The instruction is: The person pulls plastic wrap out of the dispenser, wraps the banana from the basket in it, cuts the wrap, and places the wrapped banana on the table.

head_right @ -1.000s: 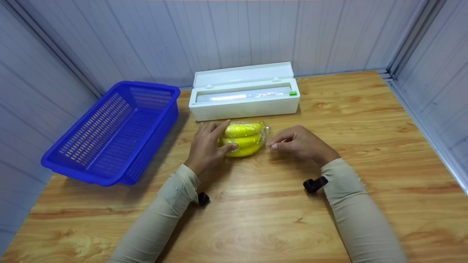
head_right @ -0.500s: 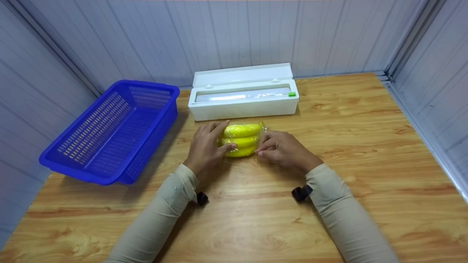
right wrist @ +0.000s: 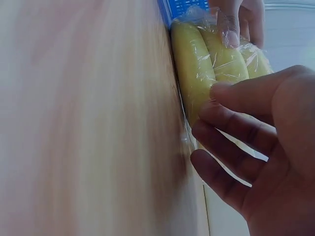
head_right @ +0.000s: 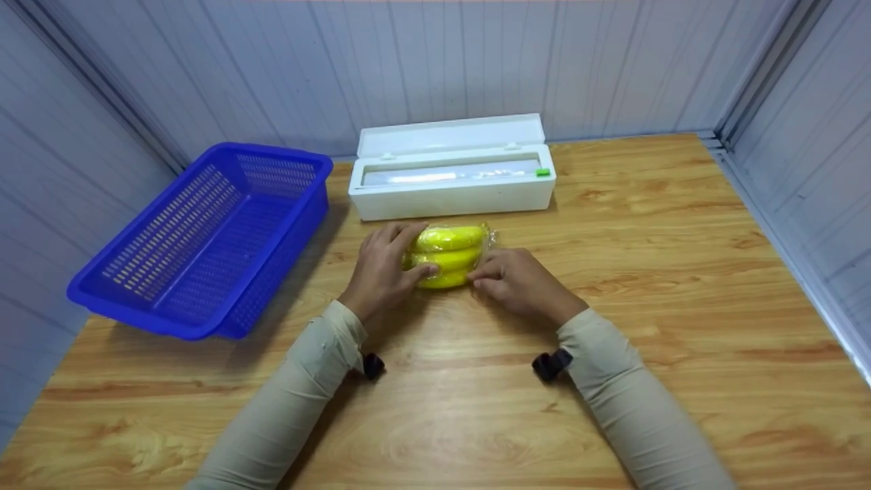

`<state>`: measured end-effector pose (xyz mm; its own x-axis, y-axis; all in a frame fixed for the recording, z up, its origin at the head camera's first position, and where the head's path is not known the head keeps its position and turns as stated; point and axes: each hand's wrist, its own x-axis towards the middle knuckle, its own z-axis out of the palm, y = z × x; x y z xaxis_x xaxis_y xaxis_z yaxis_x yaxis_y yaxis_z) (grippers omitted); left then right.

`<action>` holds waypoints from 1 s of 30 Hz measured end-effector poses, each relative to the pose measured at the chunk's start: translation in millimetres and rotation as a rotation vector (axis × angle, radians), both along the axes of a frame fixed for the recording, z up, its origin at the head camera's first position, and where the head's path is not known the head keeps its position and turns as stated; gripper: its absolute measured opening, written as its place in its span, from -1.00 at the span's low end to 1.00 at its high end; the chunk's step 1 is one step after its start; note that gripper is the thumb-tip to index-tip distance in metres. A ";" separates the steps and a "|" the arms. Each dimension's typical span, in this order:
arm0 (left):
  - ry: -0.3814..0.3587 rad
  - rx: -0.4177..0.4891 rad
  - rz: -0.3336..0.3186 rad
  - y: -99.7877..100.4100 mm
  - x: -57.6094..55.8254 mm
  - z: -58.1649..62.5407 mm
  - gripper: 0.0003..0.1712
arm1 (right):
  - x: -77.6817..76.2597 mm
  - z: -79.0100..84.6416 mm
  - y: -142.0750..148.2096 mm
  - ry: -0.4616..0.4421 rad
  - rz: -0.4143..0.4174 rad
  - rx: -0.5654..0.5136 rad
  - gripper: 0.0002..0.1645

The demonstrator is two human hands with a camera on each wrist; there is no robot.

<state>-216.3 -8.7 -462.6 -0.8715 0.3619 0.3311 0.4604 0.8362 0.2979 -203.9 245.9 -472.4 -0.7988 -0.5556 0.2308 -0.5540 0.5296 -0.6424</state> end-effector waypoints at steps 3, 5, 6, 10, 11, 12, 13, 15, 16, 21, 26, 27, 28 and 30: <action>-0.009 0.016 -0.013 -0.6 -0.2 0.5 -0.24 | 0.0 0.0 0.8 -0.064 -0.008 -0.017 -0.73; -0.013 0.024 -0.022 -0.9 -0.2 -0.1 -0.25 | 0.4 -0.3 1.5 -0.108 -0.005 -0.032 -0.69; -0.013 0.026 -0.024 -0.9 -0.2 -0.5 -0.25 | 0.7 -0.3 2.0 -0.129 -0.001 -0.039 -0.67; -0.001 0.025 -0.032 -1.0 -0.2 -1.3 -0.24 | 2.0 0.3 2.3 -0.158 0.019 -0.023 -0.66; 0.003 0.023 -0.034 -0.9 -0.1 -1.2 -0.24 | 2.4 1.0 2.2 -0.165 0.024 -0.016 -0.66; 0.004 0.022 -0.034 -0.8 0.1 -0.9 -0.23 | 2.8 1.9 2.1 -0.172 0.029 -0.008 -0.66; 0.005 0.023 -0.036 -0.9 0.1 -0.8 -0.23 | 2.9 2.7 1.8 -0.177 0.033 0.001 -0.66; 0.006 0.025 -0.041 -0.9 0.2 -0.7 -0.23 | 3.3 4.3 1.7 -0.194 0.035 0.018 -0.65; 0.007 0.028 -0.043 -0.9 0.3 -0.7 -0.23 | 3.4 5.1 1.5 -0.202 0.038 0.025 -0.64; 0.034 0.033 -0.052 -1.2 0.9 -1.3 -0.22 | 3.4 7.0 -0.1 -0.229 0.053 0.058 -0.61; 0.076 0.013 -0.062 -1.3 1.6 -2.4 -0.27 | 2.6 6.3 -1.5 -0.262 0.061 0.042 -0.62; 0.079 0.010 -0.063 -1.4 1.7 -2.5 -0.28 | 2.5 5.9 -1.7 -0.266 0.061 0.040 -0.62; 0.080 0.007 -0.065 -1.5 1.7 -2.8 -0.30 | 2.6 5.7 -1.9 -0.272 0.060 0.038 -0.62; 0.074 0.006 -0.066 -2.0 1.6 -3.4 -0.30 | 2.6 4.9 -2.1 -0.285 0.055 0.035 -0.62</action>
<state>-214.7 -10.7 -466.0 -0.8188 0.4154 0.3962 0.5354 0.8016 0.2660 -201.3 243.8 -467.5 -0.7974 -0.6031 -0.0187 -0.3820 0.5285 -0.7582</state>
